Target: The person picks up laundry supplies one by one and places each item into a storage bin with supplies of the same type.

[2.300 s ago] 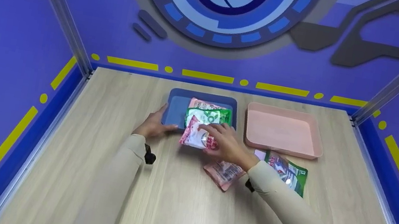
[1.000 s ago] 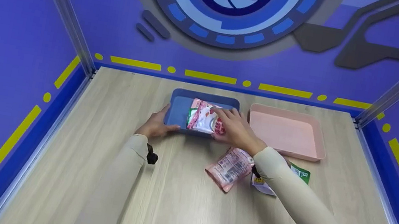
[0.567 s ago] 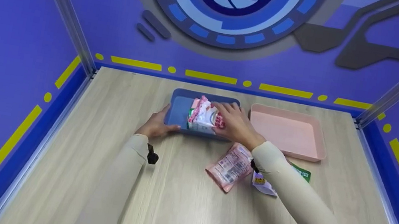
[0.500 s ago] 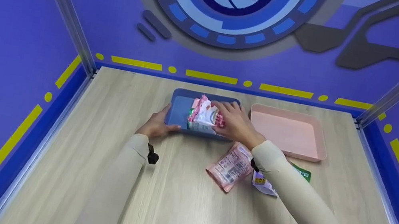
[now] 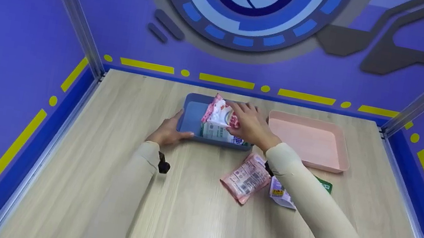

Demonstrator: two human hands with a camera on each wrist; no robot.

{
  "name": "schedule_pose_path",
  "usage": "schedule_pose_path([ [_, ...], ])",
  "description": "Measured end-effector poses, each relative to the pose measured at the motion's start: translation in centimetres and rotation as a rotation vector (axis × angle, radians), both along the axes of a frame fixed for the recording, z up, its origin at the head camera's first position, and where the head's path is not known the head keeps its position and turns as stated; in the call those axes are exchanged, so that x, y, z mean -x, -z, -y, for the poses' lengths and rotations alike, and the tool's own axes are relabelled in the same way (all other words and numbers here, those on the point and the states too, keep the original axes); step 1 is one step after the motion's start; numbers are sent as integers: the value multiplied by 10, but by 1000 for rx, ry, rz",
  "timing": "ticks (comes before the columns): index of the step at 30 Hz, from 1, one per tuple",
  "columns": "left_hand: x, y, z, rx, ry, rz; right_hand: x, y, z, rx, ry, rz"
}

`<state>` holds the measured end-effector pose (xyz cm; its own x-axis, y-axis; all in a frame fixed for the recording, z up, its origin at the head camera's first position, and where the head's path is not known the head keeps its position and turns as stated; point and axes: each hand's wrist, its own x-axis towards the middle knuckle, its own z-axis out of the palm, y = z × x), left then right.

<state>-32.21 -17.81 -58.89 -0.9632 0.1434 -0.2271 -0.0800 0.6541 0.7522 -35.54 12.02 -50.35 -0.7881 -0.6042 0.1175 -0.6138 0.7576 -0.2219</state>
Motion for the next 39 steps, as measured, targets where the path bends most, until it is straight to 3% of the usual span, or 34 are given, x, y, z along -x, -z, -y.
schedule_pose_path([
  [11,-1,-1,-2,-10,-19,28,11,2,0,40,17,54],
  [24,0,-1,-2,-1,-27,23,21,2,9,-41,24,40],
  [39,-1,-2,-1,30,-23,19,30,2,11,19,12,77],
])
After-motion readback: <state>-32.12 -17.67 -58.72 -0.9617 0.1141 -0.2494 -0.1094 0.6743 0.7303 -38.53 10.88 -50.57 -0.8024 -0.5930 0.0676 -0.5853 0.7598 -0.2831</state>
